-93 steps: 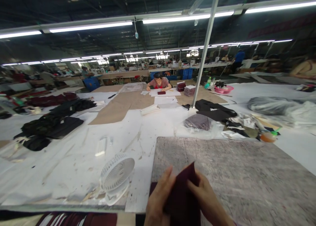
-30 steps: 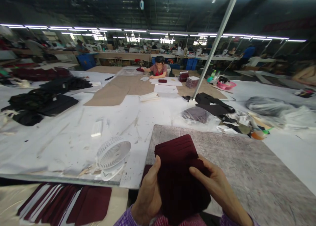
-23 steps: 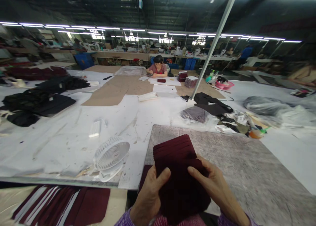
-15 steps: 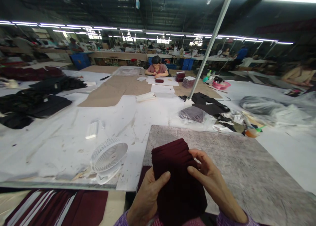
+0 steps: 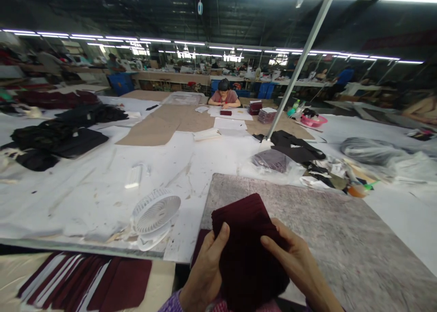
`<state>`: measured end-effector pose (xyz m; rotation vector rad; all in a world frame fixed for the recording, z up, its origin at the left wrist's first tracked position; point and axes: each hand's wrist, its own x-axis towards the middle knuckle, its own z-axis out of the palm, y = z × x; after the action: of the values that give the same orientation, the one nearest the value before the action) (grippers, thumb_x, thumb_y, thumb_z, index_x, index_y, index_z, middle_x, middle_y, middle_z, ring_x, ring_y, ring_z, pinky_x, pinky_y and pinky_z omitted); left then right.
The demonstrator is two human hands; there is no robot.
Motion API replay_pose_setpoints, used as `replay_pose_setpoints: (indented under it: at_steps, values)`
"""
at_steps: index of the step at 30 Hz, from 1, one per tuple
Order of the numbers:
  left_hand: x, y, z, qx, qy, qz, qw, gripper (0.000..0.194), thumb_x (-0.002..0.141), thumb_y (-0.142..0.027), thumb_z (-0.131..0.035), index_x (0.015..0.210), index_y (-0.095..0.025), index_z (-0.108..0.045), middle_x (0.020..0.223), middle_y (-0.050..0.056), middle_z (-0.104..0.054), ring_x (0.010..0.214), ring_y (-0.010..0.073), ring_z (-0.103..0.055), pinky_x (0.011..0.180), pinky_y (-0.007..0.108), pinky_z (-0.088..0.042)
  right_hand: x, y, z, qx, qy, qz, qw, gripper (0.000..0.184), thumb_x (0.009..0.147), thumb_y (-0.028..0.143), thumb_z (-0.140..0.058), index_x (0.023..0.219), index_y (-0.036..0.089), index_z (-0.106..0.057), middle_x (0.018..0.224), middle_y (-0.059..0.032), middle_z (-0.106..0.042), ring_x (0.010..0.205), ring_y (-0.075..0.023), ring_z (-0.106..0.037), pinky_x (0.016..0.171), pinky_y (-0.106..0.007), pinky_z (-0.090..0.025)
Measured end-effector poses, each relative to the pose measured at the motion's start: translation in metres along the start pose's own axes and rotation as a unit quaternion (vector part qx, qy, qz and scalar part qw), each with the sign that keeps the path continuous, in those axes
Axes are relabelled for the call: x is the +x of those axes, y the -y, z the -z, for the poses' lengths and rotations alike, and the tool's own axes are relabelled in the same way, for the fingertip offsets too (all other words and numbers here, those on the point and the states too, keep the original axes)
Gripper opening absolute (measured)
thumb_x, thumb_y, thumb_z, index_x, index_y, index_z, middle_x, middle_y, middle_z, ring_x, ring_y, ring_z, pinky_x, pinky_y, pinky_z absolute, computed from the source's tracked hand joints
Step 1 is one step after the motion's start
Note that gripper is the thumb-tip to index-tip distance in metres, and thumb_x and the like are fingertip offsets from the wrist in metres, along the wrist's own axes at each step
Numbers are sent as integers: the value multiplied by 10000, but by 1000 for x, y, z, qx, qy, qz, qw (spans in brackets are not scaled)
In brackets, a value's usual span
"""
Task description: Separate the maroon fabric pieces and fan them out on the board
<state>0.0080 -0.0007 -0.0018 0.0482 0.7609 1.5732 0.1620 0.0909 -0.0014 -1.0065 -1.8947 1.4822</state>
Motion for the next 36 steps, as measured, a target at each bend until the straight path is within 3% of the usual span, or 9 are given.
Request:
replay_pose_setpoints:
  at_steps: [5, 10, 15, 19, 24, 27, 29, 33, 36]
  values:
    - [1, -4, -1, -53, -33, 19, 998, 195, 823, -313, -599, 956, -175, -632, 1039, 60, -703, 1153, 232, -543, 1052, 391, -354, 1, 3, 1, -25, 10, -10, 1000, 172, 810, 378, -582, 765, 213, -597, 784, -11, -590, 806, -200, -569, 748, -286, -468]
    - [-1, -7, -2, -47, -18, 22, 998, 198, 831, -297, -590, 950, -144, -635, 1074, 78, -691, 1163, 230, -535, 1068, 370, -341, 3, 8, 6, -26, 40, -18, 999, 168, 819, 379, -570, 804, 214, -601, 832, -17, -606, 824, -201, -577, 739, -282, -473]
    - [-2, -9, -2, -53, -41, 20, 998, 215, 818, -300, -604, 974, -154, -630, 1063, 74, -696, 1165, 242, -534, 1067, 392, -342, 3, 10, 11, -45, 46, -26, 998, 180, 824, 387, -566, 812, 211, -601, 827, -16, -610, 807, -196, -582, 706, -277, -473]
    - [-2, -5, 1, -61, -5, 26, 998, 313, 844, -302, -563, 1115, -149, -595, 1064, 93, -694, 1167, 253, -532, 1061, 425, -344, 4, 7, 8, -39, 41, -15, 998, 173, 820, 377, -577, 764, 213, -582, 804, -5, -590, 830, -200, -584, 726, -284, -476]
    - [-3, -3, 4, -35, 38, -19, 999, 341, 866, -362, -513, 1109, -150, -623, 1128, 97, -669, 1190, 261, -506, 1055, 417, -341, 6, 4, 6, -46, 17, -23, 999, 197, 811, 387, -586, 722, 215, -553, 757, 2, -572, 856, -220, -578, 768, -318, -465]
    - [-5, -1, 8, 27, 116, -58, 991, 388, 791, -271, -638, 1162, -167, -600, 1175, 102, -645, 1172, 277, -517, 1031, 415, -361, 6, 6, 8, -41, 12, -27, 999, 206, 804, 393, -590, 716, 210, -559, 740, -1, -578, 850, -227, -580, 777, -332, -465]
    - [-6, 1, 10, 75, 138, -61, 986, 502, 708, -146, -711, 1191, -184, -581, 1158, 102, -655, 1115, 282, -560, 996, 421, -389, 7, 7, 8, -34, 13, -26, 999, 201, 807, 393, -591, 734, 207, -568, 749, -3, -588, 851, -226, -583, 775, -330, -469]
    - [-6, 5, 9, 111, 98, -67, 987, 417, 751, -110, -654, 1157, -197, -608, 1067, 78, -698, 1000, 247, -623, 957, 418, -414, 6, 7, 6, -24, 16, -34, 999, 200, 811, 394, -592, 773, 198, -583, 770, -12, -609, 814, -213, -592, 745, -323, -484]
    - [-4, 5, 7, 119, 87, -70, 987, 347, 770, -116, -632, 1109, -188, -638, 1055, 75, -702, 991, 241, -624, 944, 407, -420, 5, 6, 5, 56, -10, -44, 997, 204, 779, 381, -639, 890, 225, -569, 856, -6, -625, 791, -183, -606, 702, -296, -505]
